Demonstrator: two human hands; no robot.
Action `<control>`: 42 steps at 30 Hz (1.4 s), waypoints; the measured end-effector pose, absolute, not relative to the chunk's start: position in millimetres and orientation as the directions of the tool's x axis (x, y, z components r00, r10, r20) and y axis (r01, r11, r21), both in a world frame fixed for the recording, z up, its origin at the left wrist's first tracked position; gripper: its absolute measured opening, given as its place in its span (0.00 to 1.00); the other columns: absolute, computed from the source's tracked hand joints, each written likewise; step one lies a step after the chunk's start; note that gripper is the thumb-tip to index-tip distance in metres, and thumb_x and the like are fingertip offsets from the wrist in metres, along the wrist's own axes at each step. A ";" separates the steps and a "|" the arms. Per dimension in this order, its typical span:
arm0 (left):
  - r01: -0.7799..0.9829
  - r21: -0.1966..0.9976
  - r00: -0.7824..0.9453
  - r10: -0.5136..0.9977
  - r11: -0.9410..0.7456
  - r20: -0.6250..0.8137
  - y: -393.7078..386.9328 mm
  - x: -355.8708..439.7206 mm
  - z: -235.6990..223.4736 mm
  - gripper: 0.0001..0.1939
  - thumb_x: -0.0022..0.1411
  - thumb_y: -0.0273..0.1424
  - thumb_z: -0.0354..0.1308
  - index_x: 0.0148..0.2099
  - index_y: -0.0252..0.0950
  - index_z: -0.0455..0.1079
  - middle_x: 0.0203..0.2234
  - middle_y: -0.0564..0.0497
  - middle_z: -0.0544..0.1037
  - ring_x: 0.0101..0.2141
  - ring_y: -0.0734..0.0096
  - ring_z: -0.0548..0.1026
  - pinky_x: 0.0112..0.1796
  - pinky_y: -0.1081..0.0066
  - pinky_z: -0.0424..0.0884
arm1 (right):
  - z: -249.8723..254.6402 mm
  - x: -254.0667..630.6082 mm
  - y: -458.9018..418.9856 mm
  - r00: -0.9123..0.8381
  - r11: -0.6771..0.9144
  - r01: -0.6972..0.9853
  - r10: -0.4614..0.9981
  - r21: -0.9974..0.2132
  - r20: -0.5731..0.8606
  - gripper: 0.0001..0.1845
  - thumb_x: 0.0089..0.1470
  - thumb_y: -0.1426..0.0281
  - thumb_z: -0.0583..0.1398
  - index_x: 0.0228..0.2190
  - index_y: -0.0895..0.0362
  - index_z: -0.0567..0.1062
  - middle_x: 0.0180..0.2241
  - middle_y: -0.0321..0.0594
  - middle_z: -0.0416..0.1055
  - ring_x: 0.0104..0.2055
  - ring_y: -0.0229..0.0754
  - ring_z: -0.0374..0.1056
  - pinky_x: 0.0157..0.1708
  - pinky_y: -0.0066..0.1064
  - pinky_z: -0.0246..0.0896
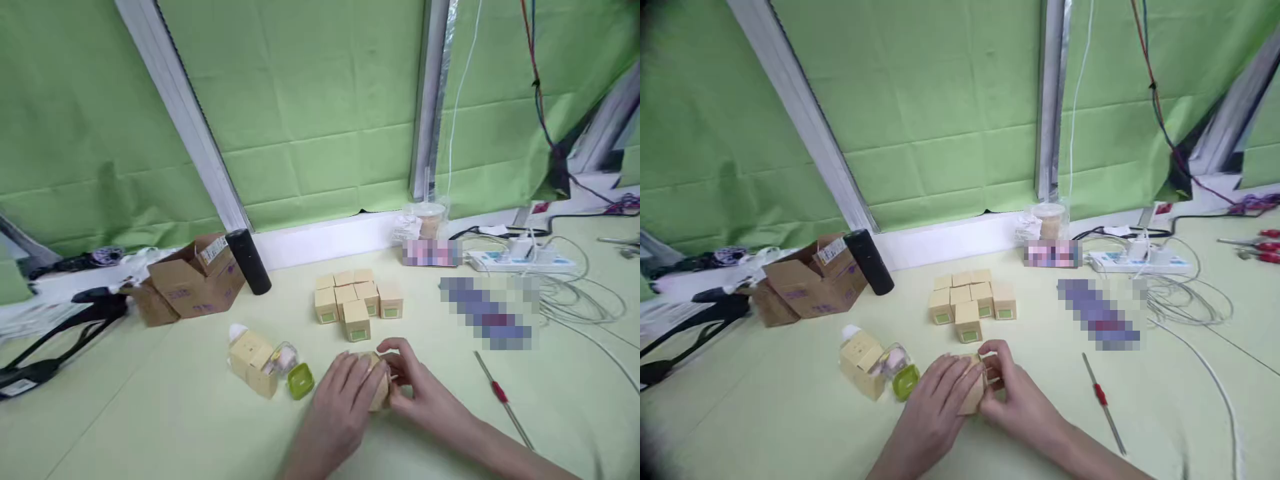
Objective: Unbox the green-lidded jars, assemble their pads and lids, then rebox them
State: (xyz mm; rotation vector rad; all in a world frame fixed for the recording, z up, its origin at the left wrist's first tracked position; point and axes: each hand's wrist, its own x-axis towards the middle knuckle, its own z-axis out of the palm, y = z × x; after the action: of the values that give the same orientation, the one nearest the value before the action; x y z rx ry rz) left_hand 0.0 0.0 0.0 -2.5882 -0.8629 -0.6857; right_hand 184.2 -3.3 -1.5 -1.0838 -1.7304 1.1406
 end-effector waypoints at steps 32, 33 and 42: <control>0.690 -0.120 0.644 0.529 -0.714 0.553 1.8 -5.3 3.8 0.28 0.60 0.20 0.46 0.62 0.32 0.52 0.45 0.42 0.73 0.49 0.55 0.69 0.52 0.54 0.66 | 8.2 189.5 12.1 -0.195 0.246 0.124 0.956 -0.961 0.220 0.11 0.53 0.61 0.59 0.25 0.54 0.72 0.34 0.39 0.72 0.40 0.45 0.68 0.43 0.35 0.61; 0.717 -0.052 0.597 0.573 -0.695 0.561 2.2 -7.3 4.3 0.29 0.59 0.20 0.47 0.63 0.32 0.51 0.46 0.42 0.72 0.49 0.55 0.69 0.51 0.54 0.66 | 10.9 191.8 12.2 -0.132 0.225 0.060 0.968 -0.973 0.215 0.12 0.53 0.59 0.58 0.25 0.54 0.70 0.36 0.40 0.72 0.41 0.45 0.68 0.43 0.36 0.61; -0.035 0.999 -0.187 0.982 -0.027 0.020 0.6 1.7 29.9 0.25 0.56 0.41 0.60 0.53 0.38 0.63 0.45 0.43 0.74 0.48 0.57 0.72 0.46 0.62 0.70 | 11.0 220.9 33.8 0.111 0.077 0.002 0.991 -0.997 0.076 0.15 0.57 0.52 0.51 0.31 0.50 0.61 0.37 0.40 0.73 0.41 0.48 0.69 0.35 0.35 0.63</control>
State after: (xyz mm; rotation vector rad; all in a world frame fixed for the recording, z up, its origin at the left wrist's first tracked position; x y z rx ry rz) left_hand 1.7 0.6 29.9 -2.0509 -2.4275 -2.5670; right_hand 220.9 33.8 11.0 -1.2015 -1.1604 1.0726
